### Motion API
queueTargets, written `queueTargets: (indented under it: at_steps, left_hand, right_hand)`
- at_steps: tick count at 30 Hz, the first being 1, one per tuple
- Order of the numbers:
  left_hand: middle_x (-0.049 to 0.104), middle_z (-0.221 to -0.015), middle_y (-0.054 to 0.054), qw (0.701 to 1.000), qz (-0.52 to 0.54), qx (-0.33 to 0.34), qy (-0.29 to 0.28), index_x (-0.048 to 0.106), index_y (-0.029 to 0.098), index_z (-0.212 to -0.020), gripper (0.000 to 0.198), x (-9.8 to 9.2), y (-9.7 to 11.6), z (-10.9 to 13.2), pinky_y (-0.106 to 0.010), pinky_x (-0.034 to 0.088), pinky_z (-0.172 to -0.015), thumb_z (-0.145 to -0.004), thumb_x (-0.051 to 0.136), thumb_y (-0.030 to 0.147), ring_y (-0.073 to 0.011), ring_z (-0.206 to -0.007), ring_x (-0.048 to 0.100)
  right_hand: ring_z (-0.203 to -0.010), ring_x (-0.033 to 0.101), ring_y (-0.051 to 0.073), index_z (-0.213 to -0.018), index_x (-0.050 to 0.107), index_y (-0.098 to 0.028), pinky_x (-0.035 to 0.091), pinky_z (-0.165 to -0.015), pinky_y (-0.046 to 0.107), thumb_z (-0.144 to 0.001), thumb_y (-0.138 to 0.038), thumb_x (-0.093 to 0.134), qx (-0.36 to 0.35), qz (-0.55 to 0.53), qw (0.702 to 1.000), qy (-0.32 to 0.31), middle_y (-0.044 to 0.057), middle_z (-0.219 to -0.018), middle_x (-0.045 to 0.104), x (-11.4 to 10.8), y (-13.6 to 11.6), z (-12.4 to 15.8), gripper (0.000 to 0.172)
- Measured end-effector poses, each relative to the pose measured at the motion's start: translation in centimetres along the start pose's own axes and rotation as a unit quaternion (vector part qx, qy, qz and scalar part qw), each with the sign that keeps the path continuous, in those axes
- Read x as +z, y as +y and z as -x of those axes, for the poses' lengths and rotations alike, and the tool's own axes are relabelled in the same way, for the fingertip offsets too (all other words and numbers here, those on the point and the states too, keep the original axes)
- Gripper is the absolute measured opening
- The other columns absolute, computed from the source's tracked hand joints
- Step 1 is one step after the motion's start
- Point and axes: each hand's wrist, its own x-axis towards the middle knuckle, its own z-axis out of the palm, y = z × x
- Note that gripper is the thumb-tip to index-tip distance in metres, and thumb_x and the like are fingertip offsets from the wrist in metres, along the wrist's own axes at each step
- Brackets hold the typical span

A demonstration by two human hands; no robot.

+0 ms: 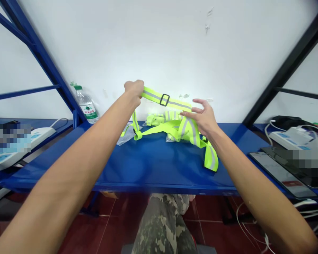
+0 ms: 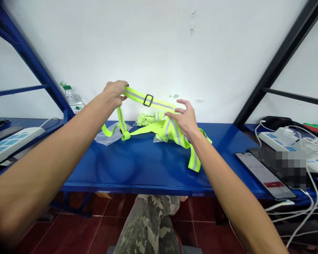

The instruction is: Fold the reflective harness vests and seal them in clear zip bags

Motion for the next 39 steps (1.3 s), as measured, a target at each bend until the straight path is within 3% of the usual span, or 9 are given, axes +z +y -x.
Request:
queueTargets:
  at_steps: [3, 8, 13, 18, 21, 27, 32, 35, 39]
  left_hand:
    - [0.067, -0.108, -0.01, 0.997, -0.046, -0.024, -0.065, 0.062, 0.02, -0.094, 0.026, -0.3, -1.2, 0.4, -0.036, 0.055, -0.083, -0.073, 0.078, 0.021, -0.0251, -0.11, 0.061]
    - [0.071, -0.084, -0.013, 0.932, -0.171, -0.04, -0.316, 0.07, 0.016, -0.077, 0.03, -1.4, -1.6, 1.2, -0.04, 0.054, -0.079, -0.056, 0.09, 0.025, -0.0276, -0.092, 0.067]
    - [0.063, -0.063, -0.008, 0.909, -0.234, -0.024, -0.344, 0.074, 0.021, -0.074, 0.03, -2.6, -0.9, 1.1, -0.038, 0.051, -0.069, -0.063, 0.085, 0.047, -0.0243, -0.074, 0.066]
    - [0.068, -0.077, -0.005, 0.876, -0.207, -0.009, -0.435, 0.076, 0.023, -0.087, 0.039, -3.5, -1.0, 1.7, -0.032, 0.05, -0.069, -0.053, 0.091, 0.033, -0.0212, -0.077, 0.064]
    - [0.068, -0.077, -0.004, 0.862, -0.219, 0.008, -0.457, 0.077, 0.022, -0.096, 0.041, -3.6, -1.0, 1.9, -0.03, 0.047, -0.067, -0.06, 0.087, 0.039, -0.0188, -0.074, 0.061]
    - [0.062, -0.063, -0.006, 0.824, -0.244, -0.078, -0.505, 0.078, 0.017, -0.096, 0.048, -4.6, -0.7, 0.9, -0.029, 0.045, -0.062, -0.071, 0.076, 0.058, -0.0182, -0.063, 0.056]
    - [0.072, -0.086, -0.011, 0.849, -0.099, -0.142, -0.5, 0.074, 0.013, -0.09, 0.031, -5.7, -1.7, 1.1, -0.032, 0.052, -0.075, -0.08, 0.072, 0.043, -0.0212, -0.076, 0.065]
    - [0.07, -0.08, -0.01, 0.868, 0.02, -0.131, -0.479, 0.069, 0.012, -0.086, 0.021, -5.7, -2.1, 1.3, -0.037, 0.053, -0.085, -0.085, 0.066, 0.032, -0.0236, -0.082, 0.068]
    - [0.063, -0.066, -0.005, 0.885, 0.166, -0.09, -0.425, 0.062, 0.015, -0.08, 0.017, -5.3, -1.9, 1.2, -0.045, 0.055, -0.089, -0.088, 0.061, 0.03, -0.0237, -0.076, 0.069]
  right_hand:
    - [-0.095, 0.07, 0.025, -0.106, 0.06, -0.023, 0.059, -0.079, 0.041, -0.062, -0.037, 0.082, -0.026, 0.012, 0.999, 0.041, 0.007, -0.102, 0.069, -0.9, -0.4, -0.8, 0.051]
    - [-0.083, 0.069, 0.025, -0.077, 0.066, -0.018, 0.058, -0.077, 0.044, -0.067, -0.037, 0.08, 0.051, -0.036, 0.995, -0.079, 0.008, -0.082, 0.068, -2.0, -2.0, -1.4, 0.025]
    - [-0.067, 0.06, 0.018, -0.065, 0.058, -0.02, 0.055, -0.078, 0.044, -0.072, -0.028, 0.073, 0.132, -0.066, 0.97, -0.196, 0.003, -0.067, 0.061, -3.9, -2.8, -2.0, 0.019]
    - [-0.039, 0.025, 0.009, -0.065, 0.054, -0.022, 0.05, -0.064, 0.038, -0.085, -0.036, 0.061, 0.197, -0.027, 0.955, -0.222, -0.008, -0.04, 0.025, -5.4, -2.7, -2.3, 0.025]
    - [-0.037, 0.019, 0.007, -0.069, 0.06, -0.019, 0.042, -0.05, 0.031, -0.084, -0.049, 0.067, 0.221, 0.021, 0.927, -0.304, -0.009, -0.038, 0.024, -6.2, -2.7, -2.2, 0.034]
    - [-0.04, 0.037, 0.007, -0.068, 0.066, -0.018, 0.031, -0.041, 0.025, -0.064, -0.053, 0.085, 0.205, 0.118, 0.893, -0.384, -0.005, -0.045, 0.043, -8.5, -3.5, -2.4, 0.04]
    - [-0.045, 0.045, 0.008, -0.052, 0.053, -0.02, 0.045, -0.05, 0.028, -0.057, -0.042, 0.091, 0.081, 0.028, 0.947, -0.309, -0.005, -0.046, 0.044, -9.6, -4.0, -3.4, 0.044]
    - [-0.049, 0.046, 0.007, -0.055, 0.053, -0.021, 0.054, -0.066, 0.031, -0.053, -0.033, 0.094, 0.022, -0.064, 0.968, -0.244, -0.007, -0.049, 0.047, -9.8, -3.8, -3.8, 0.042]
    - [-0.055, 0.058, 0.011, -0.074, 0.069, -0.022, 0.056, -0.063, 0.031, -0.049, -0.03, 0.094, 0.053, -0.035, 0.974, -0.217, -0.003, -0.061, 0.064, -9.9, -3.8, -3.6, 0.036]
